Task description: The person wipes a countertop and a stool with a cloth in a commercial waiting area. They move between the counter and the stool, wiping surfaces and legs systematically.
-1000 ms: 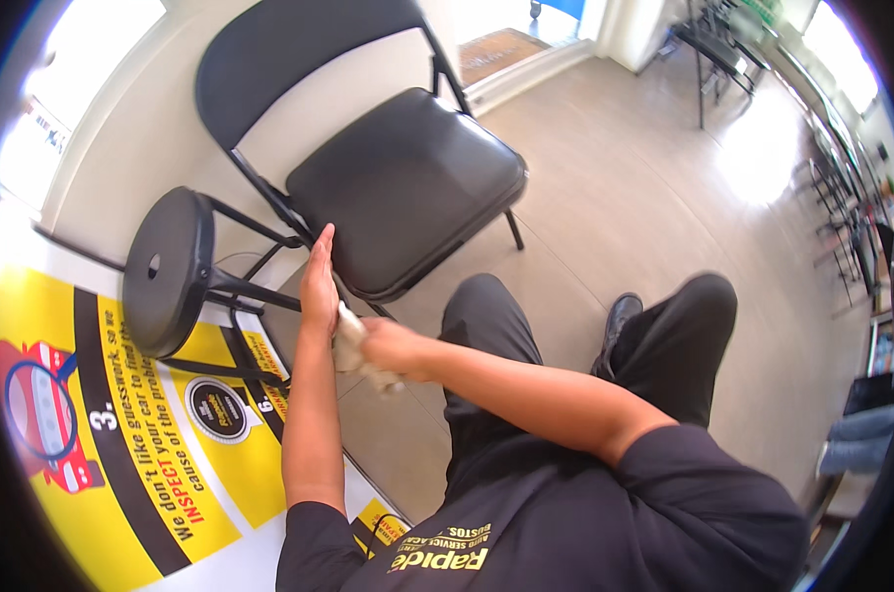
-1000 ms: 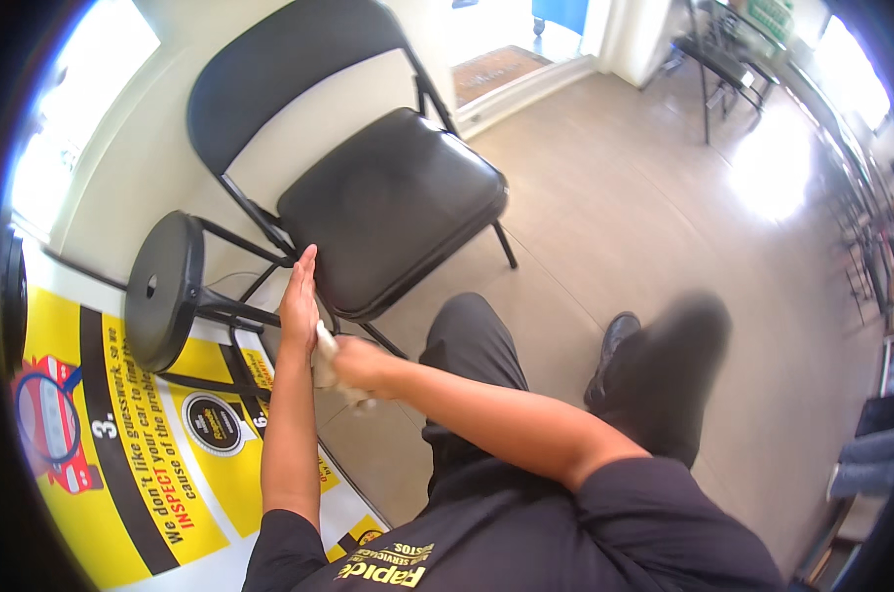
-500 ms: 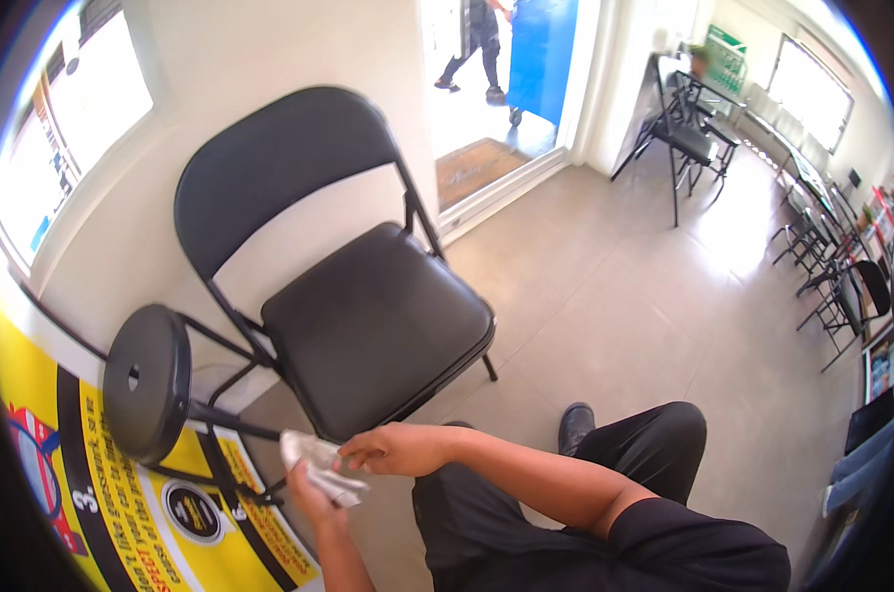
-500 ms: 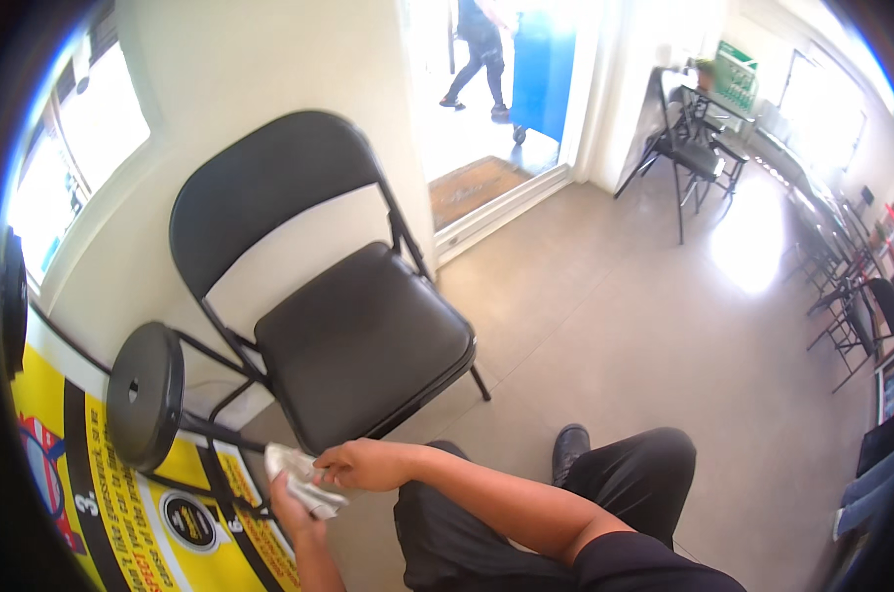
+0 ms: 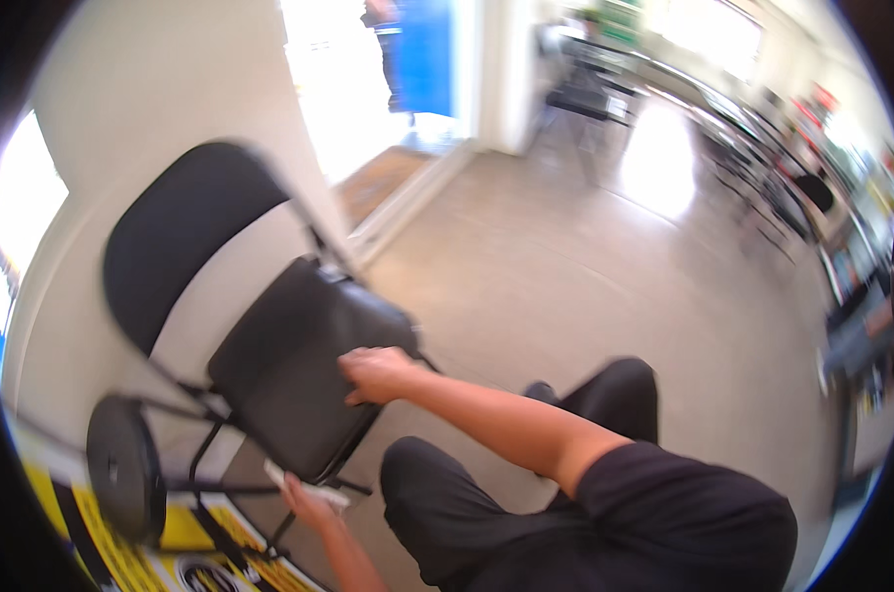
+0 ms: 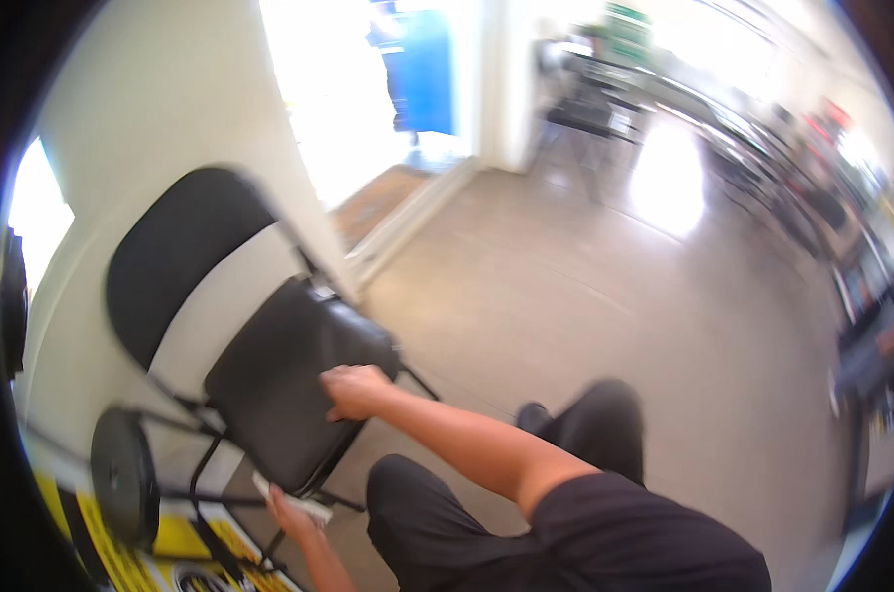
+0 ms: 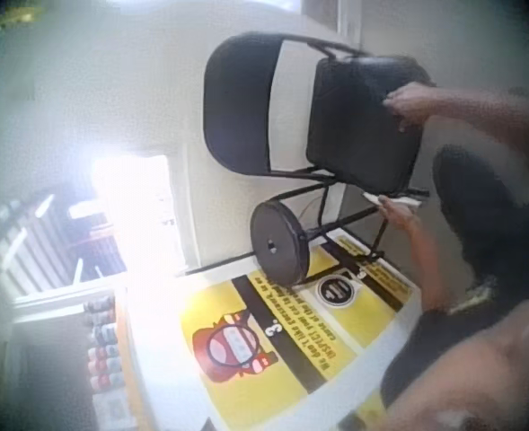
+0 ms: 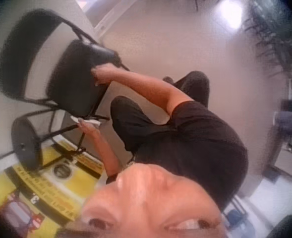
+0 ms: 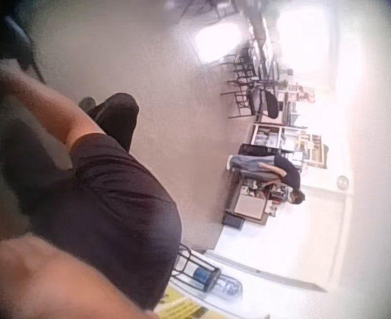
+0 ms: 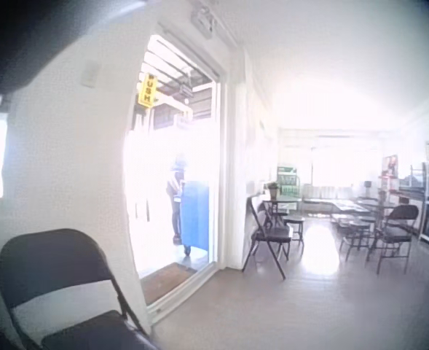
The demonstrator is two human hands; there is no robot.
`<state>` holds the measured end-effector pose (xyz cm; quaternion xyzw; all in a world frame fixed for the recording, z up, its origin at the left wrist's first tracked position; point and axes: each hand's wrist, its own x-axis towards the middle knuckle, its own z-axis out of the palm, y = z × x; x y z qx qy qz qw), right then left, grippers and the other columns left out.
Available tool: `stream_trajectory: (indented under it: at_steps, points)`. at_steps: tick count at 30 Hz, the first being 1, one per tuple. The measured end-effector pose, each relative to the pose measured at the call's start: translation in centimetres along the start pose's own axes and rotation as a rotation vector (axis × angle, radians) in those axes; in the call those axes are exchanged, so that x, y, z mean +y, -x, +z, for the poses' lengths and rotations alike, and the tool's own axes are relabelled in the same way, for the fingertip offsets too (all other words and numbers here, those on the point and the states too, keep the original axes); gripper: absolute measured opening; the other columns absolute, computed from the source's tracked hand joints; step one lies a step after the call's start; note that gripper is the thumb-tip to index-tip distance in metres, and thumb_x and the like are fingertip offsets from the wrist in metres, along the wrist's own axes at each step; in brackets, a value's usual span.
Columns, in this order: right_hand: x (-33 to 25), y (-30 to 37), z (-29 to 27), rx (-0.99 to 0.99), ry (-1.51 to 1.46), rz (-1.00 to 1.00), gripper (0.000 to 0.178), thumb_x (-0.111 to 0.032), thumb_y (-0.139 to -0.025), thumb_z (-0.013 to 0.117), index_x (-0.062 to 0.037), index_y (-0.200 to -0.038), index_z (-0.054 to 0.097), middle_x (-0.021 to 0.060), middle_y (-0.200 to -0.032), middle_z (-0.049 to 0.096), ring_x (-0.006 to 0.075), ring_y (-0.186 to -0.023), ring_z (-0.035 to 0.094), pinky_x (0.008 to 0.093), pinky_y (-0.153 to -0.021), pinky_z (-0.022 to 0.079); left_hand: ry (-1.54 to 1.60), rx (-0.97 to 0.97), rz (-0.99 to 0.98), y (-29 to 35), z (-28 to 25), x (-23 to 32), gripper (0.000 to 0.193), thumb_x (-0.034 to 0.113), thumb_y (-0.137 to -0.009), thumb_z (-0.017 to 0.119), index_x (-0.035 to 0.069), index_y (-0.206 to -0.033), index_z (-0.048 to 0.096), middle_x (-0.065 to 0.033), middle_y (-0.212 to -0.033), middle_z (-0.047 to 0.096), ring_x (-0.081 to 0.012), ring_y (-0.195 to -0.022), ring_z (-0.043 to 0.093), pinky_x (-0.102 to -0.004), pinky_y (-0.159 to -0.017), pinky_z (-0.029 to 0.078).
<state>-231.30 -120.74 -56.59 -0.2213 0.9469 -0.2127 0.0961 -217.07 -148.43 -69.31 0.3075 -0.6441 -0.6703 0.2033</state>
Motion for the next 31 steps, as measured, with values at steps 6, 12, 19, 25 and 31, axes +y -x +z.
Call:
stream_trajectory:
  at_steps: [6, 12, 19, 25, 31]
  points:
    - [0.8, -0.2, 2.6, 0.168, -0.156, 0.059, 0.052, -0.039, -0.072, 0.088, -0.0086, -0.111, 0.071, 0.0158, -0.116, 0.069, 0.0365, -0.112, 0.068, 0.0475, -0.091, 0.057, -0.017, -0.337, 0.317, 5.3, 3.1, 0.5, 0.06, 0.043, -0.103, 0.059, -0.004, -0.139, 0.047, -0.0205, -0.127, 0.057, -0.0317, -0.106, 0.057, -0.0445, -0.091, 0.044]
    - [5.3, 8.9, -4.9, 0.083, -0.471, 0.045, 0.036, -0.031, -0.08, 0.082, -0.0095, -0.108, 0.076, 0.0147, -0.106, 0.074, 0.0333, -0.106, 0.069, 0.046, -0.089, 0.055, 0.012, -0.834, 0.828, 12.1, 12.9, 13.0, 0.049, 0.04, -0.107, 0.047, -0.005, -0.11, 0.067, -0.0178, -0.088, 0.07, -0.0271, -0.062, 0.063, -0.0359, -0.051, 0.053]
    - [7.5, 25.7, -11.2, 0.336, -0.411, 0.33, 0.041, -0.031, -0.086, 0.075, -0.0044, -0.116, 0.071, 0.0167, -0.109, 0.074, 0.0345, -0.106, 0.068, 0.0453, -0.091, 0.054, -0.158, -0.947, 0.875, 7.9, 16.2, 10.3, 0.045, 0.035, -0.105, 0.044, -0.002, -0.117, 0.065, -0.0186, -0.095, 0.066, -0.0292, -0.062, 0.059, -0.0394, -0.048, 0.051]
    - [8.6, 37.0, -10.4, 0.153, -0.46, 0.488, 0.044, -0.031, -0.091, 0.072, -0.0025, -0.125, 0.067, 0.0167, -0.117, 0.072, 0.0311, -0.107, 0.068, 0.042, -0.092, 0.053, -0.27, -0.886, 0.41, 4.6, 14.6, 8.8, 0.046, 0.038, -0.104, 0.046, -0.002, -0.12, 0.064, -0.0199, -0.099, 0.066, -0.0316, -0.064, 0.06, -0.0425, -0.049, 0.052]
    - [12.5, 45.2, -6.8, 0.482, -0.924, 0.545, 0.051, -0.036, -0.095, 0.071, -0.0048, -0.134, 0.062, 0.0143, -0.13, 0.069, 0.0292, -0.11, 0.069, 0.0466, -0.095, 0.053, -0.468, -1.035, 0.18, 1.7, 14.5, 8.0, 0.068, 0.054, -0.101, 0.056, 0.001, -0.143, 0.056, -0.0249, -0.112, 0.068, -0.039, -0.079, 0.064, -0.056, -0.071, 0.057]
